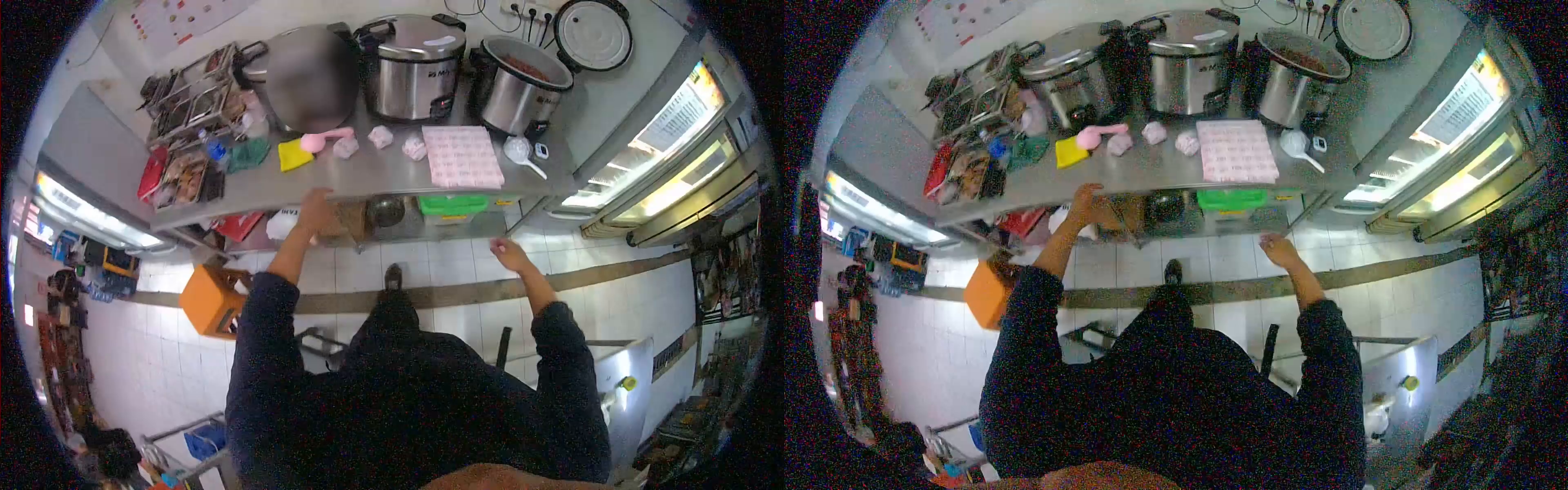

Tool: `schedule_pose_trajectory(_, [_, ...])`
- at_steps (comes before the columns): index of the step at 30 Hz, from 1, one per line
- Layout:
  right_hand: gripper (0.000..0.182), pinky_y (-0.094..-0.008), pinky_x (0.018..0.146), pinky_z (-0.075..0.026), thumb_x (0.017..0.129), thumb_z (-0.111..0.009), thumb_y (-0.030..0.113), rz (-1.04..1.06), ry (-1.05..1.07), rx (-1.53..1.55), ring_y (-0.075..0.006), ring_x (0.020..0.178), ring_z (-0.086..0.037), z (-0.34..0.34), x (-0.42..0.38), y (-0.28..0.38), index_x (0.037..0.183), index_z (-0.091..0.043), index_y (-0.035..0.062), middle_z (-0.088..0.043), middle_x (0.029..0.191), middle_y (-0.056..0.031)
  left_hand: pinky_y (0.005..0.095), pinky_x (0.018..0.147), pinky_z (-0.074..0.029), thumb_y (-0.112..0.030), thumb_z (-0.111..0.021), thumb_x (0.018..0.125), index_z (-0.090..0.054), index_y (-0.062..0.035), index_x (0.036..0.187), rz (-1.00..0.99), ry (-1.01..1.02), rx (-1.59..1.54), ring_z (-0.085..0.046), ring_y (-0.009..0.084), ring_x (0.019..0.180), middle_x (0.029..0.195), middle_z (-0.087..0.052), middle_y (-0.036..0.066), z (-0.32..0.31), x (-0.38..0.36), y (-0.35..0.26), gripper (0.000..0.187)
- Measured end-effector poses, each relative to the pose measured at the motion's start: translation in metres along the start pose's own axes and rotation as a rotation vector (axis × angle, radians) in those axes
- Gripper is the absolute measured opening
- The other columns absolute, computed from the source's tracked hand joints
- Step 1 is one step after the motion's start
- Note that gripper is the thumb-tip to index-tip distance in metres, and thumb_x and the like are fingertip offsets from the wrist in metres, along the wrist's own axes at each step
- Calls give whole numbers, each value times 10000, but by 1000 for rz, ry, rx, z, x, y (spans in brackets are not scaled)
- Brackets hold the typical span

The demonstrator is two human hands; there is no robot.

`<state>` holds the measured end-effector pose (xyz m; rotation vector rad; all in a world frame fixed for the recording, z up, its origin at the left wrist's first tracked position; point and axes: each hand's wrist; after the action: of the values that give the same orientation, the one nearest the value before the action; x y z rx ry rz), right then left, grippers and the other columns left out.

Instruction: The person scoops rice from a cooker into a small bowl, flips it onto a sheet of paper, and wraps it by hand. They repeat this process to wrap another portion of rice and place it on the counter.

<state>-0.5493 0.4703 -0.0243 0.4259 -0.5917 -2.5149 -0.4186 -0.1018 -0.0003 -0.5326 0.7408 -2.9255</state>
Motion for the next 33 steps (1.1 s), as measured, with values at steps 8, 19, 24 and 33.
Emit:
schedule_pose_trajectory(8, [448,-439,1072,-390,848,-652,177,264,-346,16,-416,1289,-416,10,277,169,1292,-595,166,-418,1438,-181,517,1067,-349,-169,-684,802,-502,-72,1305,-198,-17,1,-436,429,1253,1314,-509,205,-43,198,92,544])
schedule_pose_trajectory(19, [488,-530,915,-497,872,-624,240,13,-181,-65,-441,1237,-431,-36,415,181,1351,-543,287,-405,1426,-192,585,1071,-308,-349,-597,890,-542,-74,1309,128,-150,371,-422,417,1290,1350,-515,212,-132,225,111,504])
schedule_pose_trajectory(24, [505,-511,941,-456,895,-599,246,59,-73,-91,-443,1198,-445,-42,461,210,1391,-504,263,-436,1374,-206,559,1010,-347,-332,-562,939,-581,-93,1243,183,-446,379,-438,395,1272,1258,-601,133,-181,259,104,387])
schedule_pose_trajectory(33, [644,-560,1103,-295,852,-635,251,26,-17,46,-493,1350,-318,-88,429,242,1449,-412,163,-225,1556,-218,566,1043,-342,-313,-664,854,-588,-117,1249,173,-6,452,-405,402,1309,1347,-527,102,-152,243,92,448])
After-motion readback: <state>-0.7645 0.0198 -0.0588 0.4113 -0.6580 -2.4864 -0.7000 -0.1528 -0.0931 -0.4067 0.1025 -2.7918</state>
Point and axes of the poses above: each hand's wrist, its own x-axis towards the middle knuckle, its own z-axis out of the back of the hand, y = z × x
